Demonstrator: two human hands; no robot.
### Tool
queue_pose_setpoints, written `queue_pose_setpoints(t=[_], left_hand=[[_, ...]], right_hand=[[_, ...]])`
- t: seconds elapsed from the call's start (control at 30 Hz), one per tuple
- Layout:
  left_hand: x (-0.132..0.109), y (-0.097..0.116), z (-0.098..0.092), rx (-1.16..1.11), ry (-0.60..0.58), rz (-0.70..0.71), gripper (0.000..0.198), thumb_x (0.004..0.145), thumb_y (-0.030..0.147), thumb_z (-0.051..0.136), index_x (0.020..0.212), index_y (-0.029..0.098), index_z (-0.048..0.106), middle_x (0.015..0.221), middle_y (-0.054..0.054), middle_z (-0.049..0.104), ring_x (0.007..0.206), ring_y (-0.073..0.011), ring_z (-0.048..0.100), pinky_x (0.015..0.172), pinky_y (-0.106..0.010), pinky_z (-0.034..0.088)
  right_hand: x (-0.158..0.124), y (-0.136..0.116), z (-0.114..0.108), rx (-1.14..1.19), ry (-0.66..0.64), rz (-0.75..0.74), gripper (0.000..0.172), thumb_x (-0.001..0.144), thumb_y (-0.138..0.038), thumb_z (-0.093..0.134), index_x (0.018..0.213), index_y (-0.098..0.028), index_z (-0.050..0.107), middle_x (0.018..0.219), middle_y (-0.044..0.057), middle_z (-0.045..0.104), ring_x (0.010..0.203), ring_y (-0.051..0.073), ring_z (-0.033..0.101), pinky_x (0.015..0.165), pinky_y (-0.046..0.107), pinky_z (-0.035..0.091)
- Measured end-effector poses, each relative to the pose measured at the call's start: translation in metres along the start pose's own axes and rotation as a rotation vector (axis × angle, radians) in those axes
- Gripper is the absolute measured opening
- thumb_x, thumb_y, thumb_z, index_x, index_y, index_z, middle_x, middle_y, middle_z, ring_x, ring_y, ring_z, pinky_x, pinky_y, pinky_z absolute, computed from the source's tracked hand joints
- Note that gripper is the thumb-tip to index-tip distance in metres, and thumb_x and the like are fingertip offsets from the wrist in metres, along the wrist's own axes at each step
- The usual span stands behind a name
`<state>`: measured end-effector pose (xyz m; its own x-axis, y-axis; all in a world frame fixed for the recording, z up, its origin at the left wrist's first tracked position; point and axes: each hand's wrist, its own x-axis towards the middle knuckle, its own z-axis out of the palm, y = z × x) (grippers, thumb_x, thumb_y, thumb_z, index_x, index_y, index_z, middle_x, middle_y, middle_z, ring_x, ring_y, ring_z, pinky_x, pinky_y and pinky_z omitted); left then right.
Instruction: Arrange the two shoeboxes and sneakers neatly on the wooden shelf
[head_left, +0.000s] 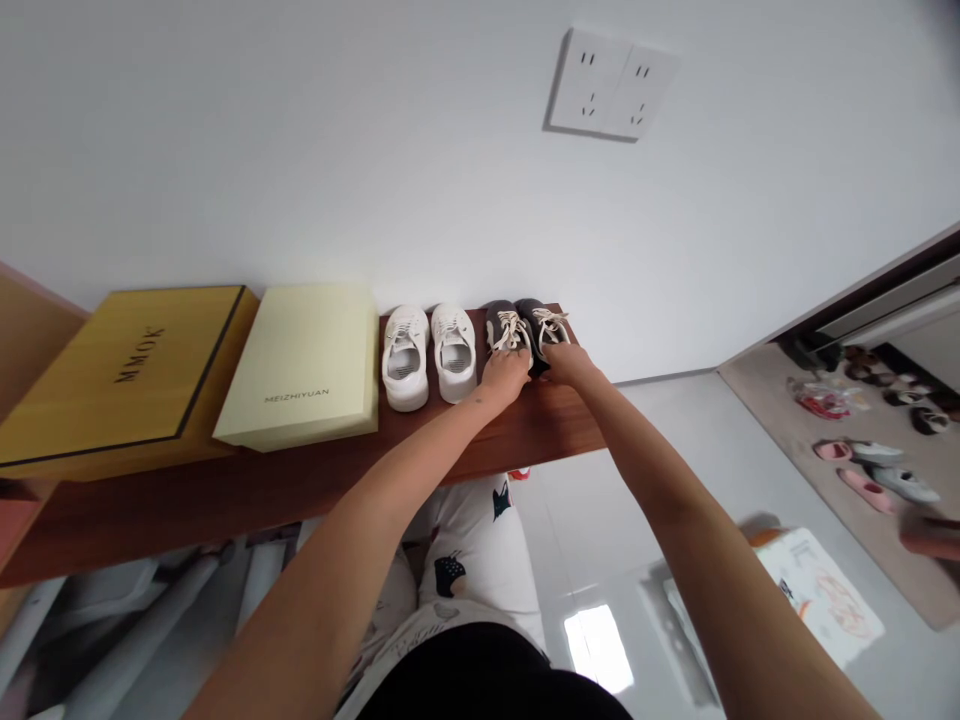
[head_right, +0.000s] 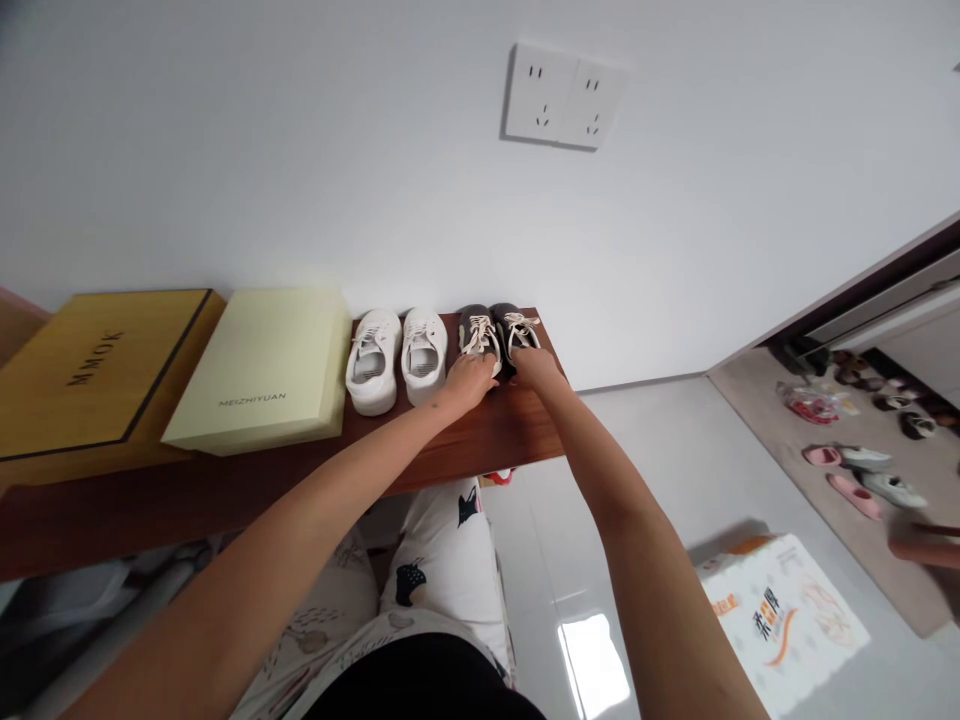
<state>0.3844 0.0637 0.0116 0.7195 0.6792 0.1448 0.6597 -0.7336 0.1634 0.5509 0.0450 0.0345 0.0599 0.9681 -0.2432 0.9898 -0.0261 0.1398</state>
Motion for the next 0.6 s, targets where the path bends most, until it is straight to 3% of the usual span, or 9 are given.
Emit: queue_pose_setpoints(t=[0.17, 0.37, 0.5, 0.6], left_hand=[[-0.008, 0.002, -0.006, -0.015, 0.034, -0.028, 0.036, 0.088, 0.026, 0.071, 0.114, 0.008, 0.054, 0.111, -0.020, 0.066, 0.114, -0.0290, 0.061, 0.099, -0.039, 0.044], [-0.041, 0.007, -0.029, -0.211, 0.230, -0.011, 0.052, 0.094, 0.026, 0.058, 0.140, 0.010, 0.039, 0.137, -0.022, 0.055, 0.131, -0.0300, 0.049, 0.111, -0.044, 0.038], [-0.100, 0.008, -0.040, -0.478, 0.323, -0.014, 0.054, 0.097, 0.029, 0.050, 0.147, 0.014, 0.035, 0.136, -0.018, 0.058, 0.127, -0.0264, 0.054, 0.108, -0.043, 0.043], [-0.164, 0.004, -0.034, -0.638, 0.268, -0.104, 0.047, 0.099, 0.031, 0.044, 0.144, 0.017, 0.042, 0.125, -0.013, 0.066, 0.115, -0.0221, 0.062, 0.104, -0.039, 0.046]], right_hand=[[-0.011, -0.007, -0.012, 0.017, 0.102, 0.037, 0.039, 0.085, -0.037, 0.070, 0.116, -0.014, 0.063, 0.119, 0.020, 0.069, 0.111, 0.033, 0.065, 0.090, 0.038, 0.049], [-0.045, -0.023, -0.038, 0.089, 0.345, 0.007, 0.034, 0.094, -0.034, 0.058, 0.120, -0.012, 0.060, 0.129, 0.023, 0.060, 0.118, 0.036, 0.056, 0.096, 0.045, 0.045], [-0.082, -0.043, -0.042, 0.215, 0.424, -0.104, 0.029, 0.097, -0.034, 0.055, 0.117, -0.015, 0.061, 0.119, 0.018, 0.065, 0.111, 0.032, 0.059, 0.093, 0.041, 0.045], [-0.116, -0.065, -0.021, 0.402, 0.464, -0.224, 0.028, 0.099, -0.037, 0.051, 0.114, -0.018, 0.064, 0.110, 0.014, 0.068, 0.103, 0.028, 0.062, 0.092, 0.039, 0.048]])
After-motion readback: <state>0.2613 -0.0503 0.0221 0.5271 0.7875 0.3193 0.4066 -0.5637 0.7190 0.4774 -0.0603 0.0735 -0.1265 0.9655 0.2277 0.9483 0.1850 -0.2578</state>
